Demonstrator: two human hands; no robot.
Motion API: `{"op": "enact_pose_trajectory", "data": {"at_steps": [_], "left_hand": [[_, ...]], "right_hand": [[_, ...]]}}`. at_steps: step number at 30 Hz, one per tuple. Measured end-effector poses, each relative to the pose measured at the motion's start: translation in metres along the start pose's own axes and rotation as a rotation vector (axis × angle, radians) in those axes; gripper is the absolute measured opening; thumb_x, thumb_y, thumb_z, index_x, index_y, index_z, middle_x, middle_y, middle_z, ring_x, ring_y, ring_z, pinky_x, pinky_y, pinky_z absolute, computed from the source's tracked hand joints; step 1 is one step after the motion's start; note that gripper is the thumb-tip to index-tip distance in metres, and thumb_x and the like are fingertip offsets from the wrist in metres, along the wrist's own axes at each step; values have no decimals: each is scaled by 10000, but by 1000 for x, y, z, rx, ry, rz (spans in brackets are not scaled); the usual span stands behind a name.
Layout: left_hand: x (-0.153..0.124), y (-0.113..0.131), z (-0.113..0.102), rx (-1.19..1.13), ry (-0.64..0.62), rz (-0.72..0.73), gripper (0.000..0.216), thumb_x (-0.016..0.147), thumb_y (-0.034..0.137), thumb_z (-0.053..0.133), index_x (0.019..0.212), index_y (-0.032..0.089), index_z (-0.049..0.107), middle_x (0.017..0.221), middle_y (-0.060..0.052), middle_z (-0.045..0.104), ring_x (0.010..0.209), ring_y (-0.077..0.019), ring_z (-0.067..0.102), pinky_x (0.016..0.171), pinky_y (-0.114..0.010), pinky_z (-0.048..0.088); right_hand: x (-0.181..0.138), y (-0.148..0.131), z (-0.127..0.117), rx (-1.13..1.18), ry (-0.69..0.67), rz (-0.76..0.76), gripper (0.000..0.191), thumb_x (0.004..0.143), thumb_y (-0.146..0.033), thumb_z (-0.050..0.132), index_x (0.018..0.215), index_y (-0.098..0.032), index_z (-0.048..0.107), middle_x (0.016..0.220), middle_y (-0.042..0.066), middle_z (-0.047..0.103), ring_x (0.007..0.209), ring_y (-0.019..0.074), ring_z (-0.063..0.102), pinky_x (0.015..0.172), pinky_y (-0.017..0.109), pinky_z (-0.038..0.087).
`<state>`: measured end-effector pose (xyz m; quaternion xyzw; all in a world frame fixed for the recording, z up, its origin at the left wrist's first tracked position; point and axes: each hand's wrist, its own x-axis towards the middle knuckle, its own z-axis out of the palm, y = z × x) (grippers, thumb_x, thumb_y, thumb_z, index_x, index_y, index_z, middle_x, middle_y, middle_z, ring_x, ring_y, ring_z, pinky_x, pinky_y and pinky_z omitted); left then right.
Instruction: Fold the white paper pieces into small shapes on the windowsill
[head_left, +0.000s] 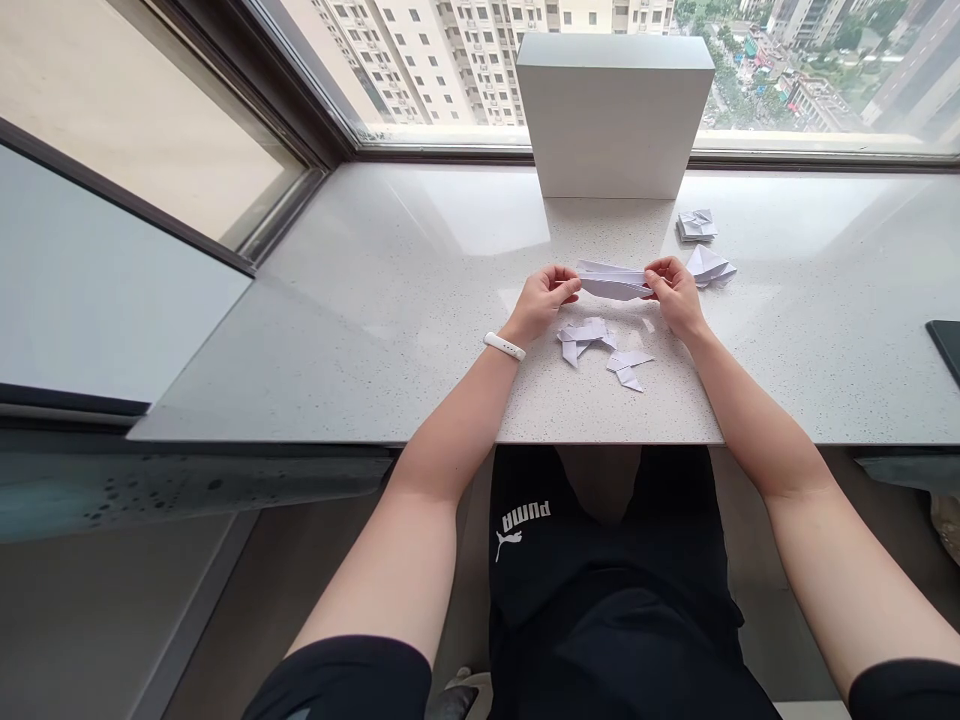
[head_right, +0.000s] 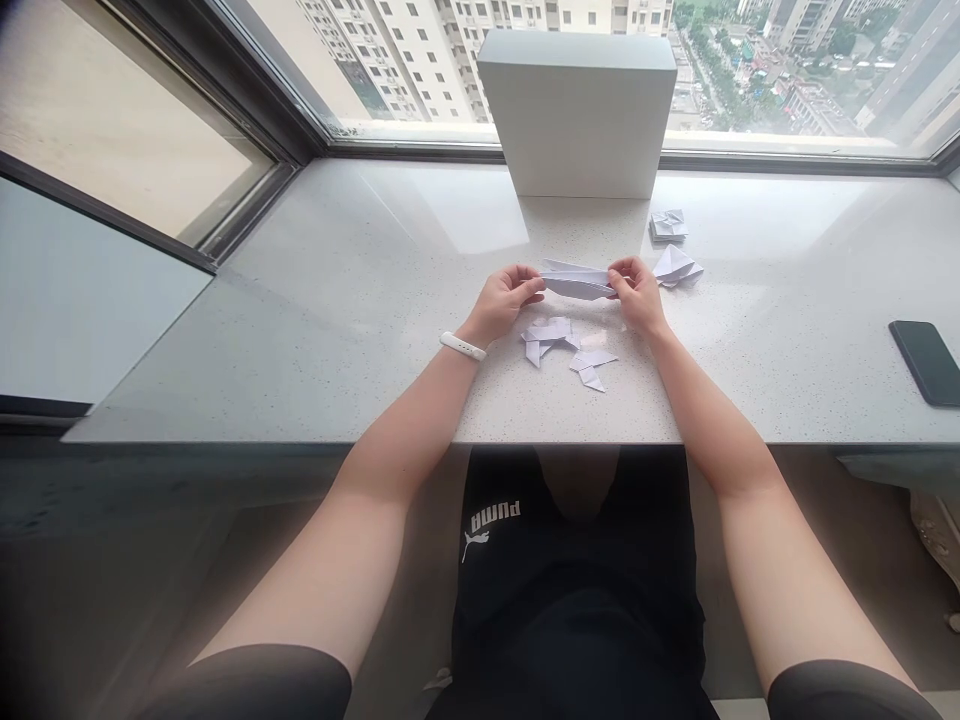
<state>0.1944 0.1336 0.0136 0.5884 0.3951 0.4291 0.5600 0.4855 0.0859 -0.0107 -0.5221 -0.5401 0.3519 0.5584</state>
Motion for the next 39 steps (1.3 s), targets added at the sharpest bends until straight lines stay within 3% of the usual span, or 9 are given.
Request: {"op": "enact_pose_trajectory", "data": {"at_steps": [12, 19, 24, 33, 39], "left_hand": [[5, 1, 0, -96, 55, -39, 289, 1008, 308, 1013, 1010, 230, 735, 1066, -53, 832, 1035, -209, 829, 1004, -374, 730], [6, -2, 0, -60, 92, -7, 249, 1023, 206, 956, 1039, 232, 709, 1029, -33, 816, 971, -177, 805, 961, -330, 709], [7, -4, 0, -49, 97, 0, 336, 982, 276, 1023, 1066, 244, 700, 1017, -35, 816, 955, -194, 805, 964, -361, 713], [6, -2, -2, -140, 97, -53, 313, 966, 269, 1028, 1006, 234, 719, 1191, -68, 841, 1165, -227, 823, 1069, -399, 722], [4, 1, -2, -175, 92, -75, 373, 931, 264, 1075, 991, 240, 708, 1069, -42, 837, 1094, -225, 842, 1094, -433, 740]], "right_hand": [[-3, -7, -1, 100, -84, 97, 441, 990, -663, 945, 1136, -312, 722, 1156, 28, 802, 1059, 228, 842, 969, 415, 771], [-2, -3, -3, 109, -93, 60, 544, 939, -748, 987, 1163, -312, 749, 1158, 32, 803, 1049, 230, 855, 998, 437, 773], [-1, -1, -2, 117, -87, 47, 562, 926, -763, 988, 1182, -312, 771, 1170, 41, 815, 1052, 226, 850, 1038, 440, 775], [-3, -3, -1, 163, -105, 60, 605, 888, -820, 1010, 1167, -326, 801, 1157, 29, 859, 1072, 230, 861, 1108, 464, 774], [-2, -3, -1, 167, -94, 69, 668, 887, -918, 968, 1206, -345, 840, 1197, 36, 887, 1104, 245, 875, 1127, 473, 777]]}}
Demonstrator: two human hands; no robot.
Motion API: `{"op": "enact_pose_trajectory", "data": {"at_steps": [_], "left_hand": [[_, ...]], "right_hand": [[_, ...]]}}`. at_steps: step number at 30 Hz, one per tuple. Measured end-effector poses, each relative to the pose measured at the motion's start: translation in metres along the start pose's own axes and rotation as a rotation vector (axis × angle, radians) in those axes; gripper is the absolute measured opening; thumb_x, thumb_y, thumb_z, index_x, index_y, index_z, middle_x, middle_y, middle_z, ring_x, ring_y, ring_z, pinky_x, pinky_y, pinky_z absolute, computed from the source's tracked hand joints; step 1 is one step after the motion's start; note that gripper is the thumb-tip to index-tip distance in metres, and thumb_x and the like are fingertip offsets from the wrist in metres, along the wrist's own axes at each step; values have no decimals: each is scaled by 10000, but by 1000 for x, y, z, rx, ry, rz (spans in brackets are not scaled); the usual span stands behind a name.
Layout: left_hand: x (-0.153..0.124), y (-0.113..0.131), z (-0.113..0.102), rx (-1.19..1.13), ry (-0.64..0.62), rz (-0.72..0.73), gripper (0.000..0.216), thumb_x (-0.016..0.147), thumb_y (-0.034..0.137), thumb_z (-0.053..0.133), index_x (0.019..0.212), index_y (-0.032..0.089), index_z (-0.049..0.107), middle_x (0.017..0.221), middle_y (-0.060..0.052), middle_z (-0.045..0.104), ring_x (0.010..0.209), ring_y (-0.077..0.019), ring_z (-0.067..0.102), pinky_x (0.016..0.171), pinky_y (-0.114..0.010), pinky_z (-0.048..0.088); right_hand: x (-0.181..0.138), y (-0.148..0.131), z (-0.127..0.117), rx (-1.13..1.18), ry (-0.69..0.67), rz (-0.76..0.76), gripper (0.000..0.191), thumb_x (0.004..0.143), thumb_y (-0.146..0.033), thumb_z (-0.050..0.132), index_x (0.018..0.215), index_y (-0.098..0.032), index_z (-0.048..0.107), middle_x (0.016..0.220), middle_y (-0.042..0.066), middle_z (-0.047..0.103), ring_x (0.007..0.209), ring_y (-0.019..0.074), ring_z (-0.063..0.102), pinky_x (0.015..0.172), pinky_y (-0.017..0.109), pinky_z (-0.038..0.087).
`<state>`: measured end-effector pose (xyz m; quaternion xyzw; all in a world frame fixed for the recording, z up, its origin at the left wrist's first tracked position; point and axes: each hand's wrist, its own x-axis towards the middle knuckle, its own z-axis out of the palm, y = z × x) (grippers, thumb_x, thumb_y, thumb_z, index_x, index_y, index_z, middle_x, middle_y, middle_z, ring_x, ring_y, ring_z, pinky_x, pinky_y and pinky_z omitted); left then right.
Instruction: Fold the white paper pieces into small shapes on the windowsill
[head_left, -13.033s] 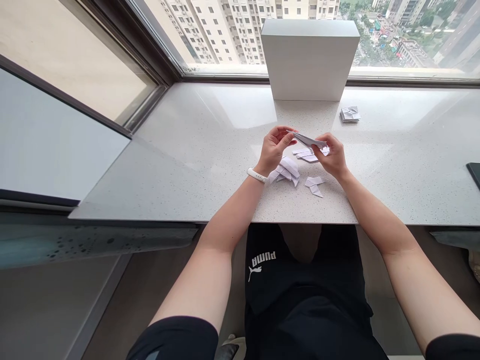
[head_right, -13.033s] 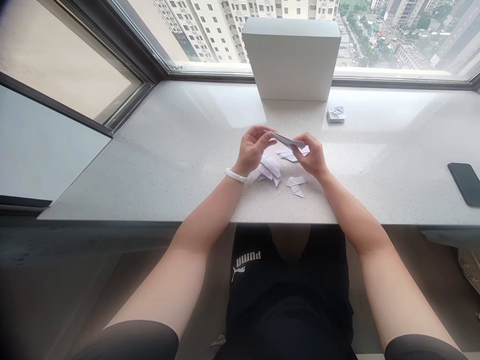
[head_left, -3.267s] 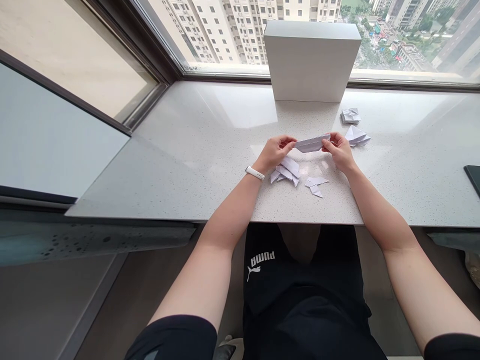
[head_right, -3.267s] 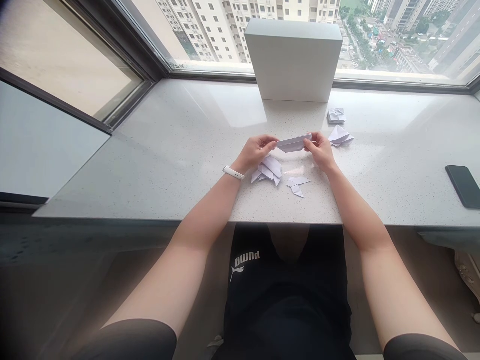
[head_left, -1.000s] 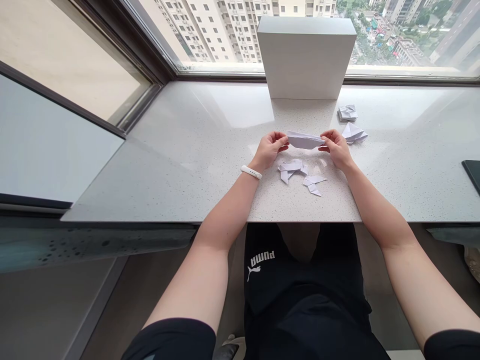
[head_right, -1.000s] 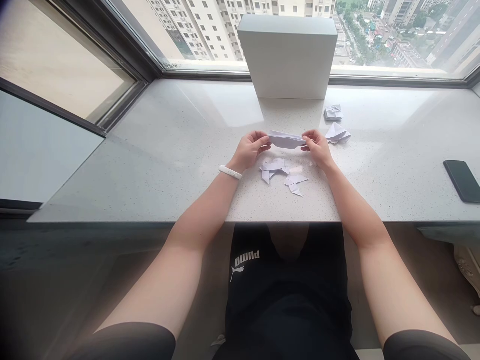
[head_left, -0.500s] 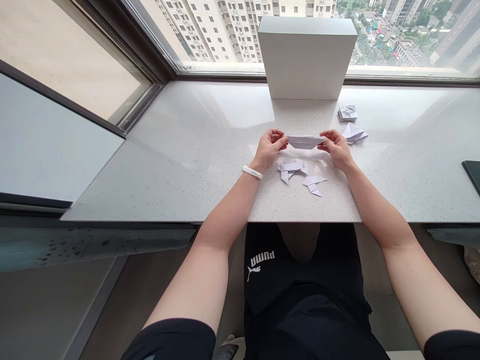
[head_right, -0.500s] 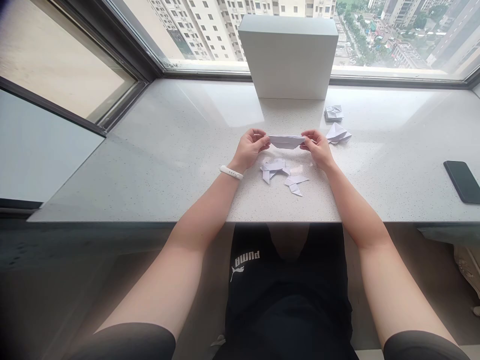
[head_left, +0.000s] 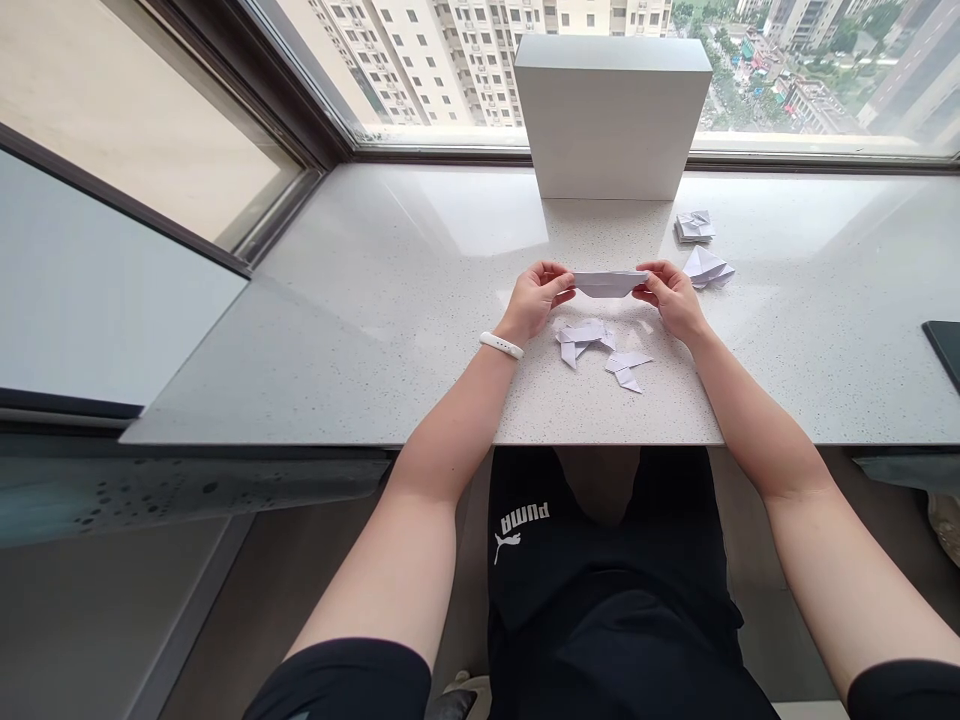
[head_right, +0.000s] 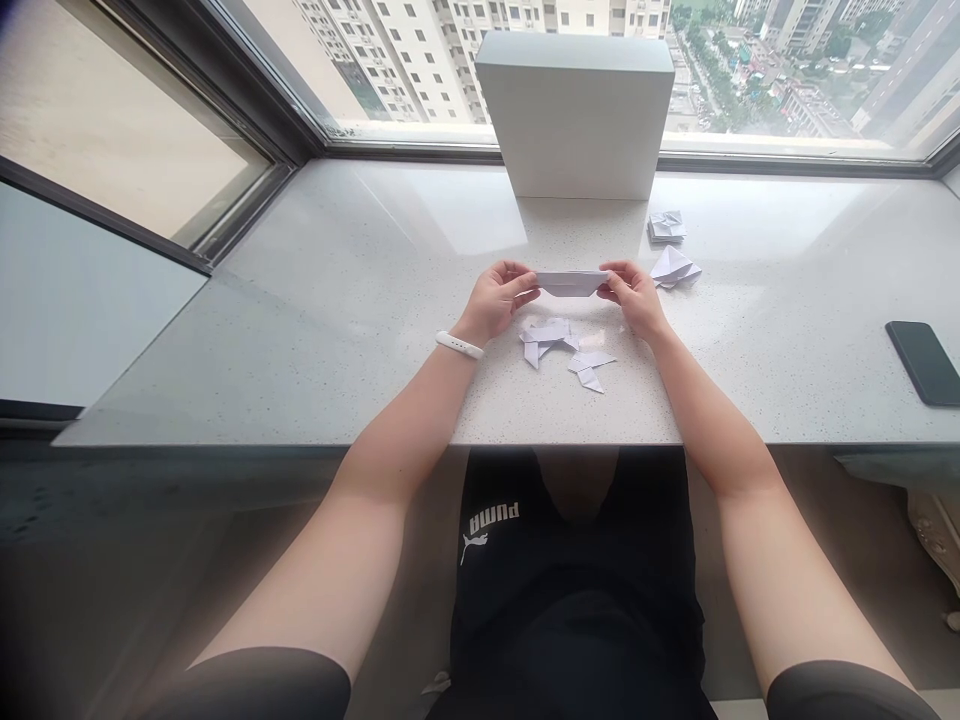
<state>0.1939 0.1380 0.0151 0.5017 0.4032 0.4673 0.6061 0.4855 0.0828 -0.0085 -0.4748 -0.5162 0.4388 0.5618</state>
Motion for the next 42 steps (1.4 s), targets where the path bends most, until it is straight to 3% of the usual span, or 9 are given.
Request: {"op": "enact_pose_trajectory", "data": {"at_steps": [3, 6, 14, 21, 31, 42], "left_hand": [[2, -2, 1, -25, 36, 11, 396, 898, 252, 1090, 966, 238, 699, 1034, -34, 834, 1060, -207, 837, 1062, -395, 742], [3, -3, 2, -32, 57, 22, 404, 880, 251, 1096, 961, 238, 700, 1016, -30, 834, 1044, -199, 836, 1018, -365, 743], [3, -6, 6, 94, 53, 72, 426, 909, 305, 1099, 967, 228, 685, 1012, -46, 815, 1040, -219, 842, 989, -385, 735], [0, -5, 8, 142, 69, 127, 469, 892, 399, 1129, 974, 232, 698, 1024, -49, 818, 1063, -233, 834, 985, -393, 745], [-6, -2, 16, 151, 35, 135, 411, 928, 316, 1080, 972, 235, 680, 1015, -43, 817, 1017, -210, 829, 925, -358, 732], [-1, -6, 13, 144, 35, 131, 440, 895, 356, 1106, 946, 240, 684, 986, -38, 806, 996, -211, 828, 927, -369, 753]], "right_hand": [[-1, -2, 1, -36, 29, 9, 711, 953, -975, 854, 1291, -350, 848, 1279, 61, 884, 1170, 272, 884, 1088, 465, 786], [-1, -2, 0, -96, 76, -33, 740, 915, -927, 922, 1364, -347, 819, 1315, 78, 867, 1204, 286, 871, 1057, 462, 782], [-4, -6, 4, -149, 147, -77, 619, 909, -853, 958, 1147, -321, 748, 1145, 68, 841, 1104, 274, 849, 1023, 479, 758], [-6, -8, 7, -165, 170, -95, 708, 842, -941, 961, 1107, -320, 745, 1108, 66, 830, 1060, 282, 847, 969, 473, 759], [1, 4, 2, -158, 190, -110, 502, 945, -742, 941, 1129, -334, 713, 1138, 41, 784, 1109, 265, 839, 1018, 459, 742], [1, 7, 1, -166, 204, -108, 504, 926, -724, 978, 1081, -311, 735, 1082, 42, 803, 1026, 261, 851, 998, 480, 764]]}}
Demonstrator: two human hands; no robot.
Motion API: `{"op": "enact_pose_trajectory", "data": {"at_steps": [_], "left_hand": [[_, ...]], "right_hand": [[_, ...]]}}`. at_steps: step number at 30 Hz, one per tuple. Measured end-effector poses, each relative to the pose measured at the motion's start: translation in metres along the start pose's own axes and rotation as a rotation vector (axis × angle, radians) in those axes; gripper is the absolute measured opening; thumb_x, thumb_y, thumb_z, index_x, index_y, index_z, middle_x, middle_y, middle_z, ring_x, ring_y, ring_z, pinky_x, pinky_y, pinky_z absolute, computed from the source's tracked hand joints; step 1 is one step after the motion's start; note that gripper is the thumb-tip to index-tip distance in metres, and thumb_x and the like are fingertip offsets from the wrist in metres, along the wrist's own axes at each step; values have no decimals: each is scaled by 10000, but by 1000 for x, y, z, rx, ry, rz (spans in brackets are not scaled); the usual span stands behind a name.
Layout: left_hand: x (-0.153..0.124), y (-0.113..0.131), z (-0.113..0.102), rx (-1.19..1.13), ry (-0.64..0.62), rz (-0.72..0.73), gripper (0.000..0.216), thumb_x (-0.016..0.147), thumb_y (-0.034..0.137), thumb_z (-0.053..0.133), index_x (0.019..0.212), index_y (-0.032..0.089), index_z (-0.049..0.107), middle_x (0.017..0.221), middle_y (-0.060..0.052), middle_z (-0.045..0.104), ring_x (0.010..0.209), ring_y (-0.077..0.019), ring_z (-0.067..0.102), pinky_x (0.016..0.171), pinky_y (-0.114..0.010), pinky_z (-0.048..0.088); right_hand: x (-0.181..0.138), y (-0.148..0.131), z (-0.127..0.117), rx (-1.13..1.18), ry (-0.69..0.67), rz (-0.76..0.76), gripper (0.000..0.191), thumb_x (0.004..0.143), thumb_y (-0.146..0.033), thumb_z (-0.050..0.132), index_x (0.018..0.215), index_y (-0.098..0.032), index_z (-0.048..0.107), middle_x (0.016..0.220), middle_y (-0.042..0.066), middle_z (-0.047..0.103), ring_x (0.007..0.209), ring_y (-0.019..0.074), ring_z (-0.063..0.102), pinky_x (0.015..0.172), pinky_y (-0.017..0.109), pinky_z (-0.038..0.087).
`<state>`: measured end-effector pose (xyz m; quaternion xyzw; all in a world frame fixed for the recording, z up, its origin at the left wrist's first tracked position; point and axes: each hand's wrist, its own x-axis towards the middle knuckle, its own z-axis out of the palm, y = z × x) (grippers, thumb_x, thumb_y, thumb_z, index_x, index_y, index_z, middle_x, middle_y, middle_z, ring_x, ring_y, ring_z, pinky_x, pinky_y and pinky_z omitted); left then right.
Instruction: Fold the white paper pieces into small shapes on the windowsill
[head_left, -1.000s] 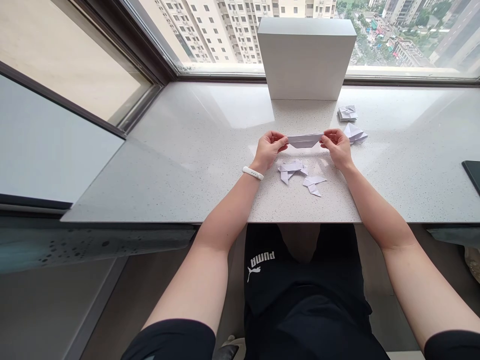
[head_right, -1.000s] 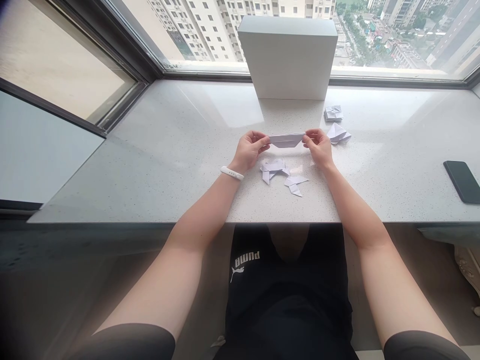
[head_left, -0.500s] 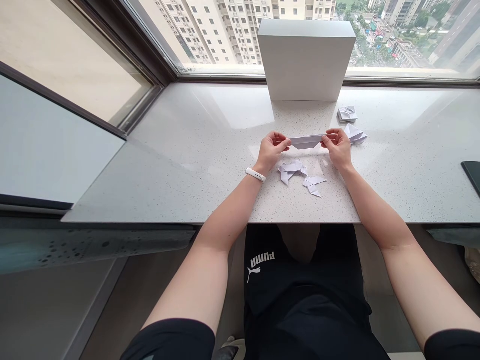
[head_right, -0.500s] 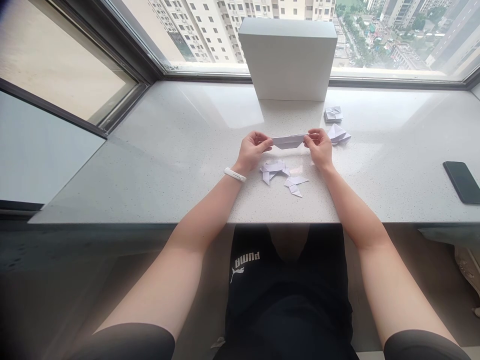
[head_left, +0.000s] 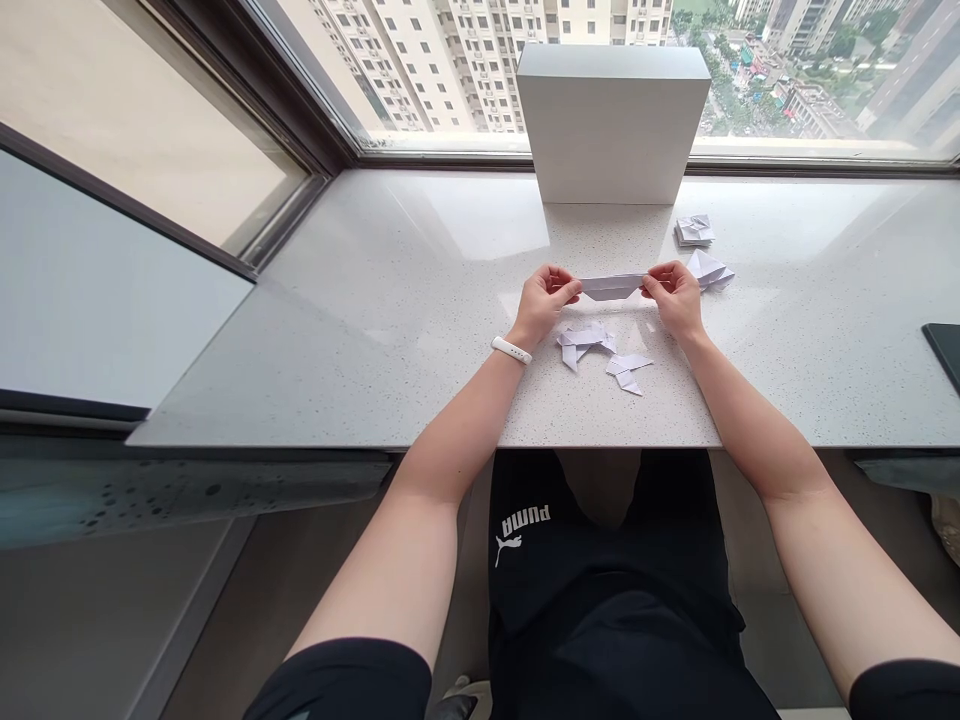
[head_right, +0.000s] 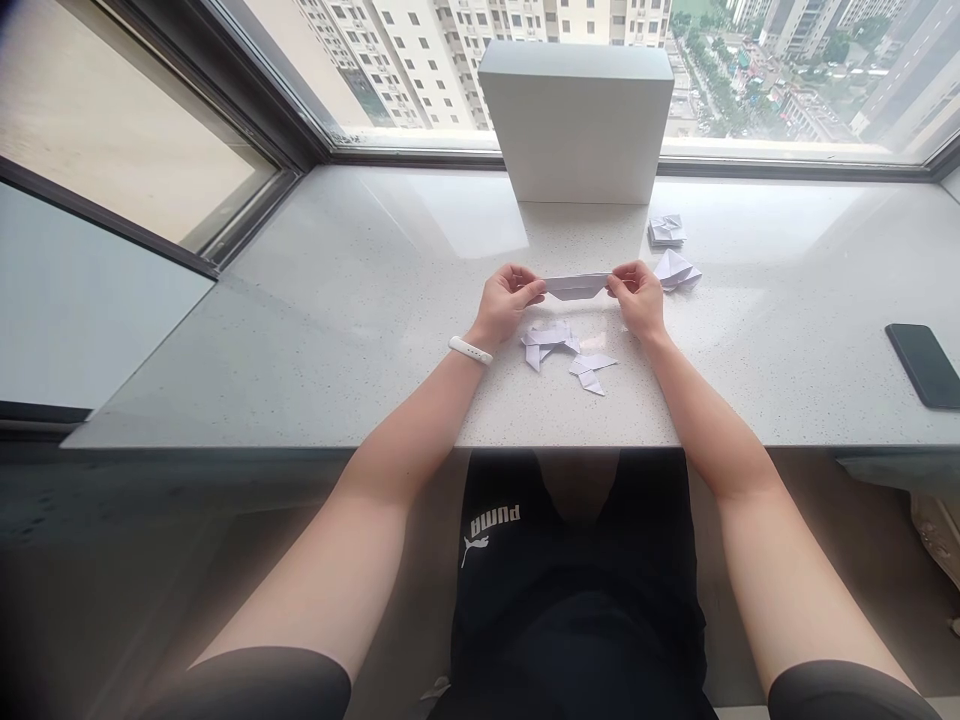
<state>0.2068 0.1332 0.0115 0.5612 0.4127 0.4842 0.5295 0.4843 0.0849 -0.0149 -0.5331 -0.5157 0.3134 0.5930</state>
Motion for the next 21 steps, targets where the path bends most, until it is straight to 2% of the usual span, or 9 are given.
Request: {"op": "enact_pose_trajectory", "data": {"at_steps": [6, 10, 21], "left_hand": [[0, 2, -1, -29, -24, -26, 353, 954, 275, 1036, 952, 229, 686, 988, -36, 799, 976, -188, 823, 946, -346, 745], [-2, 4, -1, -30, -40, -29, 324, 1001, 308, 1007, 988, 233, 692, 1019, -47, 806, 1003, -198, 838, 960, -358, 750], [1, 1, -2, -2, -55, -16, 426, 950, 362, 1079, 952, 227, 675, 951, -42, 799, 937, -208, 832, 948, -395, 741]], "right_hand": [[1, -2, 0, 38, 0, 26, 556, 873, -743, 1011, 1040, -307, 709, 1065, 31, 801, 990, 244, 833, 984, 470, 761], [0, -5, -1, 60, 6, 53, 568, 847, -724, 1047, 1028, -309, 705, 1045, 27, 805, 997, 247, 826, 989, 475, 766], [1, -6, -2, 13, -3, -10, 514, 934, -710, 997, 1058, -321, 685, 1028, 32, 773, 1011, 264, 801, 1005, 485, 735]]}}
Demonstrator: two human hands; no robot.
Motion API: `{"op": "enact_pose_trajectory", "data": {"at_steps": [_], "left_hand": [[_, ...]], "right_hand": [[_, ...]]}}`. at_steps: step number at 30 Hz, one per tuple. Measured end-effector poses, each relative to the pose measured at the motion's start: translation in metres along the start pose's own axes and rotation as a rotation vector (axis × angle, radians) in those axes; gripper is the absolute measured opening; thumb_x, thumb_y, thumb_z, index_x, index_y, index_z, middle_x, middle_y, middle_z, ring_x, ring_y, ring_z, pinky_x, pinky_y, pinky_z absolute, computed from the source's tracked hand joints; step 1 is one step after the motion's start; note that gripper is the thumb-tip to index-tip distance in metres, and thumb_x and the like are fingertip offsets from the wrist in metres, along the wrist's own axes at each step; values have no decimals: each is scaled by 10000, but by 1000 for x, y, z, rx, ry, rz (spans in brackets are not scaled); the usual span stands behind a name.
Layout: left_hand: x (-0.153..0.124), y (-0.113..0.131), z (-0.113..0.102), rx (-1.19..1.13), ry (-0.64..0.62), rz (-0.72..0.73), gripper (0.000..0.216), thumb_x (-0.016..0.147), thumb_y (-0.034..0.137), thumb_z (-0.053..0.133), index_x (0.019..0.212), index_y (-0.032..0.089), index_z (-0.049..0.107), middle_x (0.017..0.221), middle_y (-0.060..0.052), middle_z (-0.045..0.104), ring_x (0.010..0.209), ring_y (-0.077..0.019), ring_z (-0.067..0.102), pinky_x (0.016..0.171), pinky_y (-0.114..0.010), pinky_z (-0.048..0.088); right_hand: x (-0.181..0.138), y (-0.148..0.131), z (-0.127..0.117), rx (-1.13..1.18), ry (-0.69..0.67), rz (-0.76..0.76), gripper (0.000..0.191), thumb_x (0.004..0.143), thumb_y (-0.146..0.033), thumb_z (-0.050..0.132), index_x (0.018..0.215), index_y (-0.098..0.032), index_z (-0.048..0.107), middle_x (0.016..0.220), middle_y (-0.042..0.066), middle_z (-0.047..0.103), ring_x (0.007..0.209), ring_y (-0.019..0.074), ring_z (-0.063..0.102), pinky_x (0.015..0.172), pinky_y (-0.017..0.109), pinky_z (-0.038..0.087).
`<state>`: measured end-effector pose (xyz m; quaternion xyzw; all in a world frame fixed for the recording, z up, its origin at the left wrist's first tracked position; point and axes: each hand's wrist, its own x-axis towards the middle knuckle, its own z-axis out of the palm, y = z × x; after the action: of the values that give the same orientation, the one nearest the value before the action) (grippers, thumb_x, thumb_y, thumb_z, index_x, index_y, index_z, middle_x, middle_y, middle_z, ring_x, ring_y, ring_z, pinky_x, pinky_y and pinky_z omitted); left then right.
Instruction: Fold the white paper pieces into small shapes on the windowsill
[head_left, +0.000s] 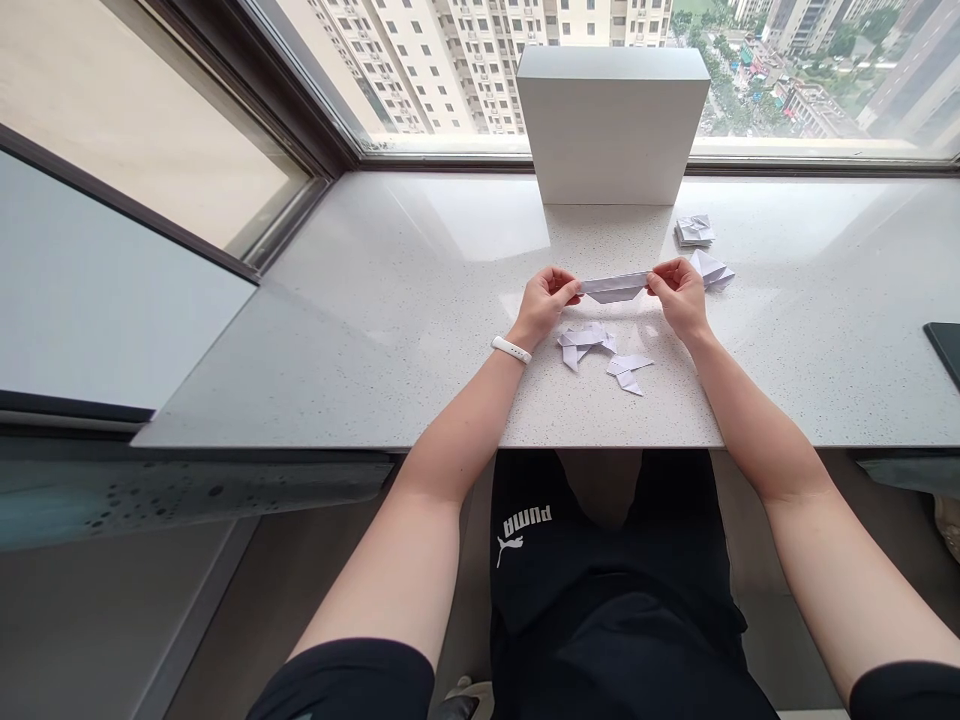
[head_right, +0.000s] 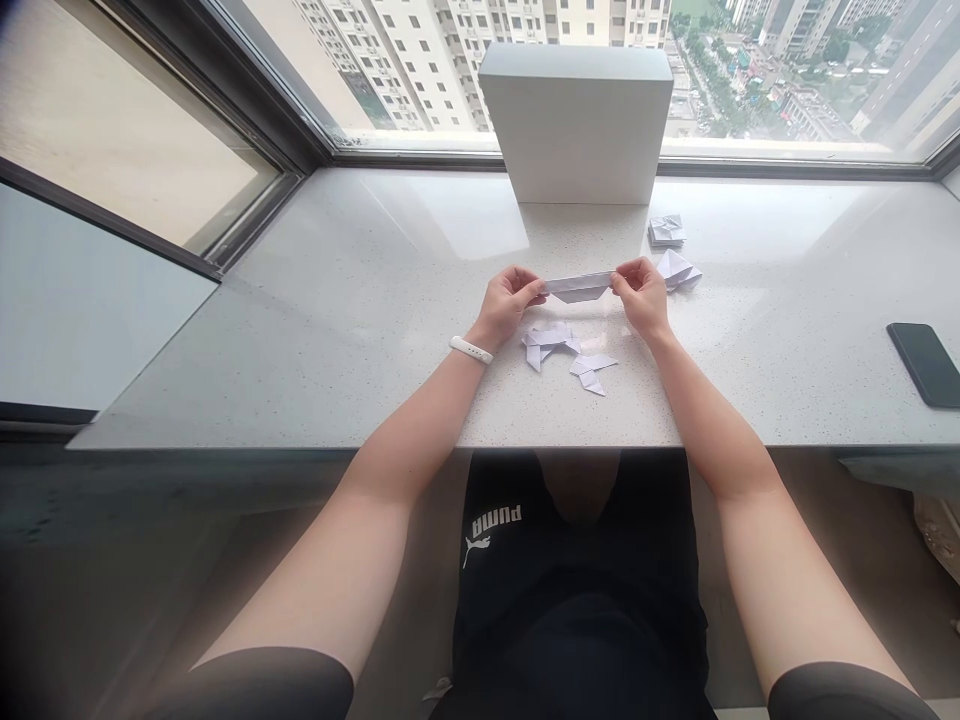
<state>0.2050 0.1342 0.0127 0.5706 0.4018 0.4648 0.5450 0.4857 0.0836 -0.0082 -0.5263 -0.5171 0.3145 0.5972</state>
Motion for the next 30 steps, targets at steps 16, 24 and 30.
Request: {"op": "enact_pose_trajectory", "data": {"at_steps": [16, 24, 30], "left_hand": [[-1, -11, 2, -16, -23, 9, 296, 1079, 363, 937, 967, 207, 712, 978, -78, 835, 885, -189, 813, 869, -351, 716], [-6, -12, -1, -26, -41, 28, 354, 1079, 451, 947, 975, 202, 718, 987, -87, 842, 904, -199, 821, 883, -370, 726], [-11, -10, -1, 9, -50, 29, 398, 1070, 514, 945, 966, 208, 714, 985, -87, 838, 916, -205, 821, 877, -368, 723]], "right_hand": [[122, -69, -198, -160, 673, 250, 466, 1135, 78, 630, 843, -253, 478, 947, -17, 741, 725, 42, 690, 878, 396, 598], [122, -61, -194, -355, 663, 570, 493, 1106, 114, 735, 960, -290, 493, 981, -8, 708, 781, 78, 723, 908, 364, 554], [134, -43, -202, -624, 615, 594, 524, 1047, 61, 879, 911, -291, 516, 943, 25, 718, 722, 102, 697, 853, 454, 519]]}}
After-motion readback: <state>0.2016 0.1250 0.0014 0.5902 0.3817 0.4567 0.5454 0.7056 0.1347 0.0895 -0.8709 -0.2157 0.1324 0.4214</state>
